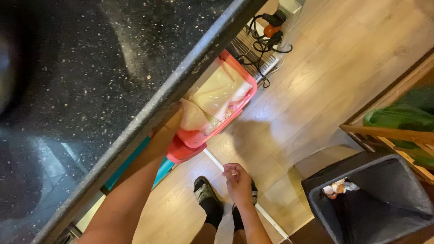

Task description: The person is mixing a white powder from a bag into a bowl of yellow batter using a whisk.

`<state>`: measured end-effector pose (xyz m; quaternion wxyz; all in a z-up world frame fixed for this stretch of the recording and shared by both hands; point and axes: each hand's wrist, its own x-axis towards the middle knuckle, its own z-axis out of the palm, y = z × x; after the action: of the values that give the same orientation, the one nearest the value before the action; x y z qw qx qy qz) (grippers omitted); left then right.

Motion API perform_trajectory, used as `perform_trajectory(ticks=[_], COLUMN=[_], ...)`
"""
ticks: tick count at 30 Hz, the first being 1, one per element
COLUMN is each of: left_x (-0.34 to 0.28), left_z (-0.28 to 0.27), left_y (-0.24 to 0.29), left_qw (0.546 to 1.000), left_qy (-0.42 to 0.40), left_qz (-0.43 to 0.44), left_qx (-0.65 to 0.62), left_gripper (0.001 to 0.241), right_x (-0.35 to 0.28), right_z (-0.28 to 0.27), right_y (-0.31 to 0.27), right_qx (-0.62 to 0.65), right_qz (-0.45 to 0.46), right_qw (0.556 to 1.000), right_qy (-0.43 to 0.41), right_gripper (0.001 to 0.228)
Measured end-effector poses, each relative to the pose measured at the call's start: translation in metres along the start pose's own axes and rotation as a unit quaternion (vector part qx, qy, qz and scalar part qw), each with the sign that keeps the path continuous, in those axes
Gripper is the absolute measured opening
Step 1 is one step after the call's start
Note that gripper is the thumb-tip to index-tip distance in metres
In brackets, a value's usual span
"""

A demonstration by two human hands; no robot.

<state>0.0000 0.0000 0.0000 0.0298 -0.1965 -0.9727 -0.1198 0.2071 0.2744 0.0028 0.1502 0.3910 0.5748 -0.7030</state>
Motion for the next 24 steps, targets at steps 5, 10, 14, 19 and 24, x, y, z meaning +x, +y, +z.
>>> perform_trajectory(ticks=[5, 10, 14, 19, 24], left_x=[0.001, 0.041, 0.090, 0.097, 0.101], left_z=[0.003, -0.010, -0.053, -0.067, -0.071], left_y=[0.002, 0.029, 0.096, 0.107, 0.108], left_qw=[1.000, 0.998, 0.997, 0.994, 0.991], left_qy=[0.008, 0.024, 0.034, 0.047, 0.060], left_qz=[0.022, 0.053, 0.071, 0.092, 0.111], left_qx=[0.004, 0.011, 0.017, 0.025, 0.033], left_gripper=[0.039, 0.039, 0.039, 0.039, 0.039], right_x=[0.002, 0.005, 0.002, 0.010, 0.011], right_z=[-0.011, -0.011, -0.009, -0.006, -0.001], right_y=[0.019, 0.023, 0.015, 0.025, 0.024], right_qx=[0.020, 0.051, 0.014, 0.024, 0.014], right_qz=[-0.038, -0.025, -0.013, -0.018, -0.024], right_qw=[0.999, 0.998, 0.999, 0.999, 0.999], right_qy=[0.012, 0.019, 0.036, 0.033, 0.033], right_gripper=[0.016, 0.016, 0.015, 0.016, 0.018])
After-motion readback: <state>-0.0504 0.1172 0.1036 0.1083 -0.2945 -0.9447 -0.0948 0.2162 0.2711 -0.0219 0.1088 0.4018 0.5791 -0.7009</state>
